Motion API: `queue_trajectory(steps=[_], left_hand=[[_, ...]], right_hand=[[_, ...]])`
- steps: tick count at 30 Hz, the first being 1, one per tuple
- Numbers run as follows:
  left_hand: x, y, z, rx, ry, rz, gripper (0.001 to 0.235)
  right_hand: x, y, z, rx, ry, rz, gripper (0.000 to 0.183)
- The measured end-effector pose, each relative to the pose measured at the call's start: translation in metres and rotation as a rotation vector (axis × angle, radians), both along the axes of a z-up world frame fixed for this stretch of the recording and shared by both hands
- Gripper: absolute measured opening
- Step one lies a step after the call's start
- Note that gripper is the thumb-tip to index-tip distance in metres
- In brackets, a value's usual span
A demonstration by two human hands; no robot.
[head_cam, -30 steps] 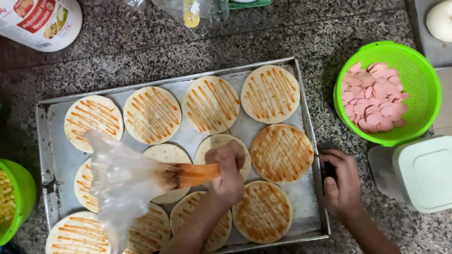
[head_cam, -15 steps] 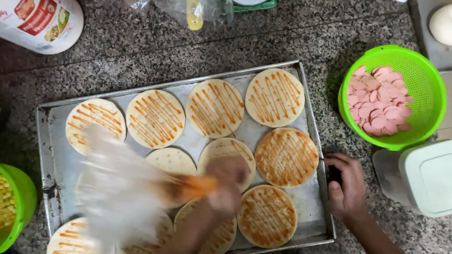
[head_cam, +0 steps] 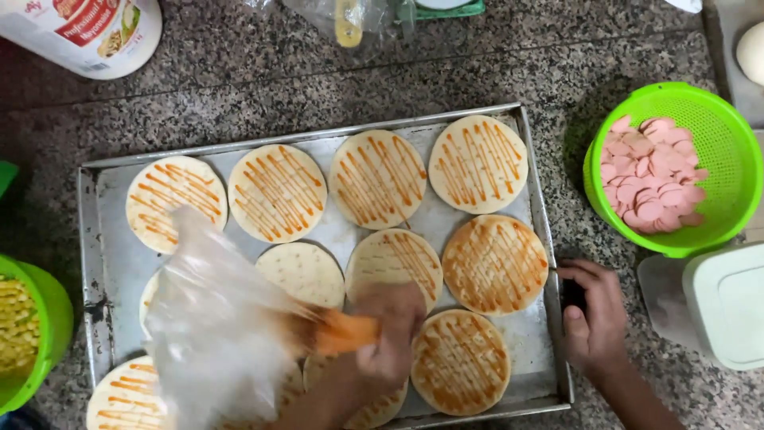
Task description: The person applies orange sauce to round dough bases on a baking tray using a piping bag, then places sliced sausage pieces on top of the sauced bases. The person briefly checks a pot on the stove before returning to continue topping the doughs.
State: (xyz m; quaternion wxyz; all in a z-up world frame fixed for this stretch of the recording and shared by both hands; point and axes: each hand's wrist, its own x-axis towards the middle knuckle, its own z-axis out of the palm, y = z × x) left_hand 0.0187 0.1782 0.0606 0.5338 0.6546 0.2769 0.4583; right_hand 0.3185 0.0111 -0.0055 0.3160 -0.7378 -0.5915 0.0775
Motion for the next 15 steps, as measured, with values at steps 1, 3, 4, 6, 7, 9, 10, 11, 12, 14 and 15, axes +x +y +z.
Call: queue_trajectory(steps=[1, 3, 4, 6, 7, 9, 10, 11, 12, 14, 15], left_hand=[[0.002, 0.007, -0.075, 0.001, -0.002, 0.001, 0.047], [-0.049, -0.018, -0.22, -0.988, 1.031, 0.316, 0.076], [-0.044, -0.011, -0.176, -0.992, 1.031, 0.315, 0.076], [-0.034, 0.011, -0.088, -0.399, -0.012, 0.471, 0.051], [-0.033, -0.002, -0.077, -0.394, -0.013, 0.472, 0.051], [-0.031, -0.029, -0.057, 0.072, 0.006, 0.069, 0.033], [-0.035, -0.01, -0.125, 0.068, 0.007, 0.071, 0.033], [-0.054, -0.005, -0.196, -0.394, -0.195, 0.256, 0.029], [-0.085, -0.016, -0.263, -0.856, -0.397, 0.439, 0.026], [-0.049, -0.002, -0.139, -0.683, -0.106, 0.454, 0.036], [-0.046, -0.01, -0.073, -0.499, 0.182, 0.462, 0.048]], right_hand=[[-0.001, 0.005, 0.003, 0.001, -0.002, 0.001, 0.069], [-0.007, 0.006, 0.009, 0.033, 0.018, 0.01, 0.07], [-0.007, 0.005, 0.008, 0.029, 0.019, 0.01, 0.07], [-0.005, 0.007, 0.006, 0.035, -0.006, 0.02, 0.072], [-0.005, 0.006, 0.007, 0.04, -0.006, 0.021, 0.072], [-0.004, 0.003, 0.007, -0.019, 0.012, -0.004, 0.074], [-0.005, 0.004, 0.008, -0.023, 0.013, -0.002, 0.074], [-0.006, 0.004, 0.009, -0.003, 0.011, 0.012, 0.072], [-0.007, 0.006, 0.012, 0.017, 0.008, 0.025, 0.07], [-0.004, 0.002, 0.005, 0.023, 0.0, 0.023, 0.071], [-0.003, 0.002, 0.001, 0.033, -0.009, 0.019, 0.071]])
